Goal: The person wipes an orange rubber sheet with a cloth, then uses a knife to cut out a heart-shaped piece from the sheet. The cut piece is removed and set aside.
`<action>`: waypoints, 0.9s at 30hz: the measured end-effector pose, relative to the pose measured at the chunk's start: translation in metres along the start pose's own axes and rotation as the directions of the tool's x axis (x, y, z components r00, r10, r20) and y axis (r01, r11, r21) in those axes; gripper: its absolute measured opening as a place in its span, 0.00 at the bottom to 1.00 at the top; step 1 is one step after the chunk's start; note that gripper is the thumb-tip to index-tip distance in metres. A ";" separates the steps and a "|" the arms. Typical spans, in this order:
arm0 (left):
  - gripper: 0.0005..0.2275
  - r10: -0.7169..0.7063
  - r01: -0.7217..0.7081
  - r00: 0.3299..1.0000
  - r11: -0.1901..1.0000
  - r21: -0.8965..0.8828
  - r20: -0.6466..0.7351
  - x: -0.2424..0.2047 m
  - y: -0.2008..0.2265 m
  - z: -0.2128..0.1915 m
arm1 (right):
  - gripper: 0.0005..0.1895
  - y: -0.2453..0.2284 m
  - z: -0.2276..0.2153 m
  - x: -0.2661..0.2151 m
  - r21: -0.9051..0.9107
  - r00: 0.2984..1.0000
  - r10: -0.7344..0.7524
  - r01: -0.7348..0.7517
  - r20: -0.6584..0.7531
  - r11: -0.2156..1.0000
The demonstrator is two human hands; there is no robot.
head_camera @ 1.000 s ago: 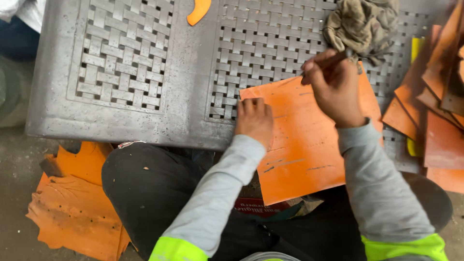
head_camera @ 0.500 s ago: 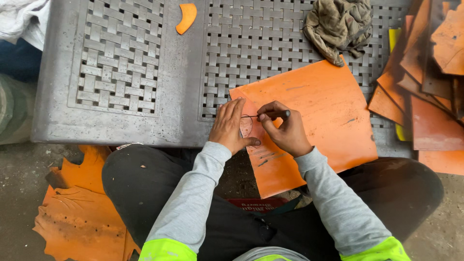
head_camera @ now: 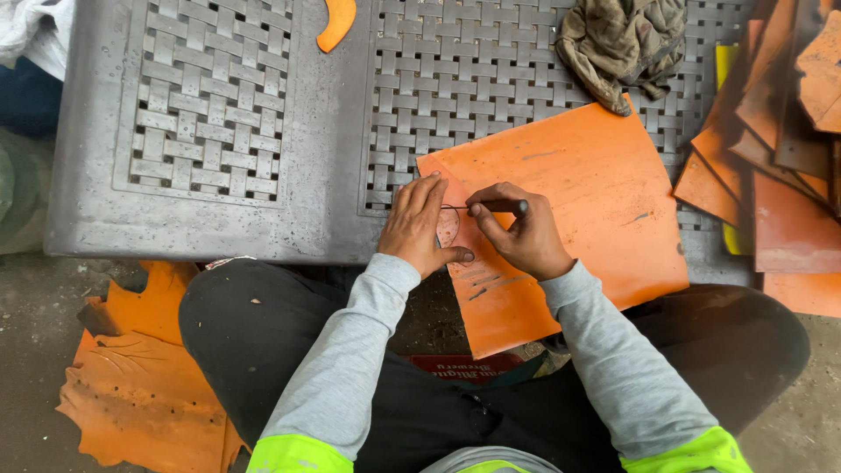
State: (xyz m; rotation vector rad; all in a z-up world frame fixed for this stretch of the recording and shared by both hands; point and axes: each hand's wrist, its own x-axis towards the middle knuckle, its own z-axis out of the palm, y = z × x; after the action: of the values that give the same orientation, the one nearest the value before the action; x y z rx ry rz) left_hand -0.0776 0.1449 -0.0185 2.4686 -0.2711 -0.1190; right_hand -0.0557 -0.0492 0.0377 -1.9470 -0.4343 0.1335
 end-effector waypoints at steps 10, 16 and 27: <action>0.56 -0.036 0.031 0.997 0.997 0.074 0.071 0.002 0.004 -0.002 | 0.05 -0.025 -0.006 0.005 -0.350 0.971 -0.231 0.240 0.069 0.906; 0.52 -0.057 0.047 0.996 0.990 0.131 0.067 0.001 -0.007 0.014 | 0.08 -0.039 0.015 0.002 -0.494 0.955 -0.197 0.285 0.223 0.822; 0.56 -0.039 0.035 0.997 0.998 0.061 0.060 0.001 -0.004 0.010 | 0.13 -0.033 0.001 0.022 -0.184 0.978 0.206 -0.196 0.036 0.963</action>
State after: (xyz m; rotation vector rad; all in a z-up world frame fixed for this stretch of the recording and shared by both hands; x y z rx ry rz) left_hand -0.0774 0.1420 -0.0284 2.5331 -0.2586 -0.2046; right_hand -0.0435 -0.0296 0.0693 -2.1683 -0.2908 0.2880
